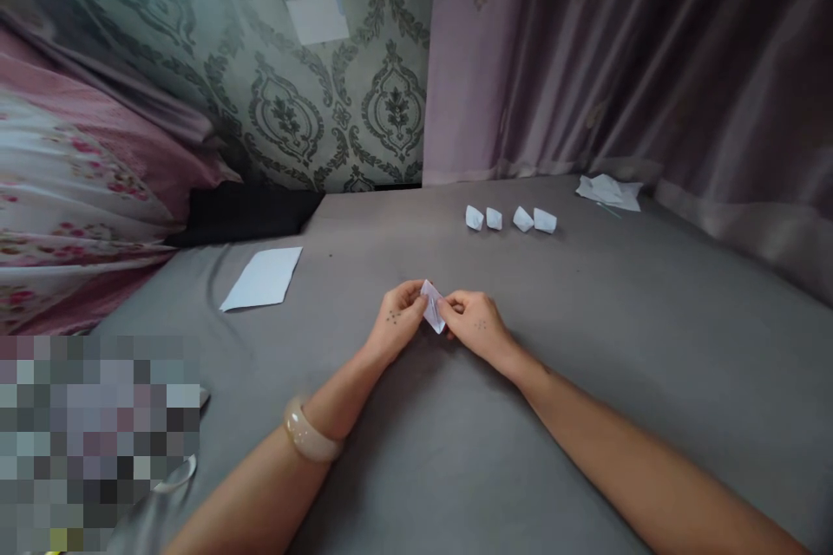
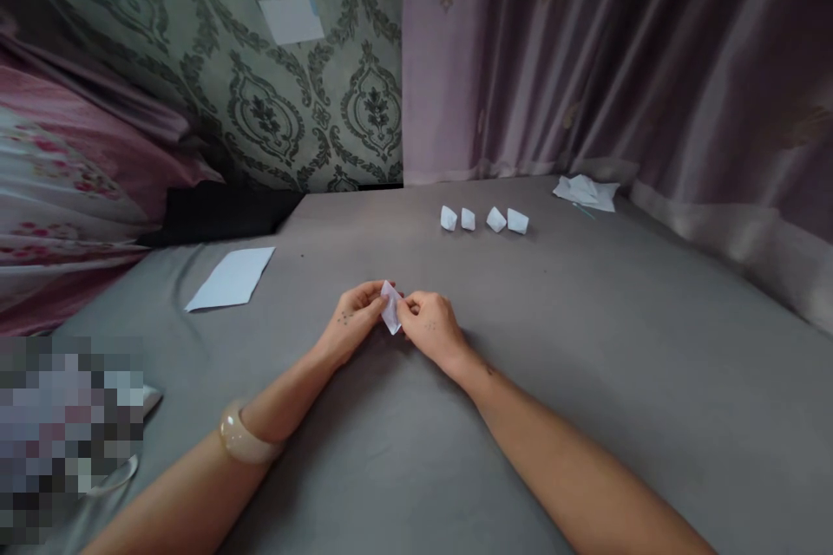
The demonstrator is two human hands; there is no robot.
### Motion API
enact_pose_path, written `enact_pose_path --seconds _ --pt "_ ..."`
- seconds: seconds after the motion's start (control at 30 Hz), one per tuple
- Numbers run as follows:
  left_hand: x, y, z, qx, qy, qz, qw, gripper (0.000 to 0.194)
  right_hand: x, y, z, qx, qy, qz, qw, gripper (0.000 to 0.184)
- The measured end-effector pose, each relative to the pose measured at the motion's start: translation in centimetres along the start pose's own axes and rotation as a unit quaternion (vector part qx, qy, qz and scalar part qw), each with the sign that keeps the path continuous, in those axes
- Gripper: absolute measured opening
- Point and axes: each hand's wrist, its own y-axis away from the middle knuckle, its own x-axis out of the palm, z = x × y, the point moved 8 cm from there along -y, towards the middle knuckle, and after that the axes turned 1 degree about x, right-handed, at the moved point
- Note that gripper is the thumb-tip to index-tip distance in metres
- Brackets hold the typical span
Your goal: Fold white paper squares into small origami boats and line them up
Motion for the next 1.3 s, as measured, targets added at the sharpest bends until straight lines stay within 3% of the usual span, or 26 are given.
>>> enact_pose_path --seconds 0.3,0.53,0.67,0.83,1.0,1.13,1.3 --pt "-0.4 0.6 -1.1 0.01 -0.018 -0.027 0.999 0.025 -0.1 0.4 0.4 -0.013 0.039 0.011 0.999 0.023" --pt "-0.8 0.2 -0.5 0.036 -0.042 -0.026 0.998 0.019 0.2 0.3 -0.1 0.013 -0.032 0.055 0.998 0.023" --pt "-0.8 0.3 -1.4 0.076 -0.064 -0.03 0.995 0.017 0.3 0.1 -0.3 0.008 -0.053 0.052 0.997 0.021" --pt "-1.3 1.1 -3.4 0.176 -0.15 -0.099 0.968 0.014 0.6 0.3 -0.4 0.054 -0.144 0.085 0.984 0.021" --pt "-2.2 1.6 -4.2 0.213 -0.208 -0.154 0.942 0.013 1.5 1.4 0.2 0.123 -0.246 0.17 0.946 0.026" --pt "-2.1 2.0 -4.9 0.238 -0.245 -0.17 0.924 0.011 2.0 1.9 0.5 0.121 -0.235 0.185 0.947 0.034" --pt "-1.8 2.4 -5.5 0.271 -0.257 -0.176 0.911 0.012 2.4 1.9 0.5 0.125 -0.248 0.189 0.942 0.027"
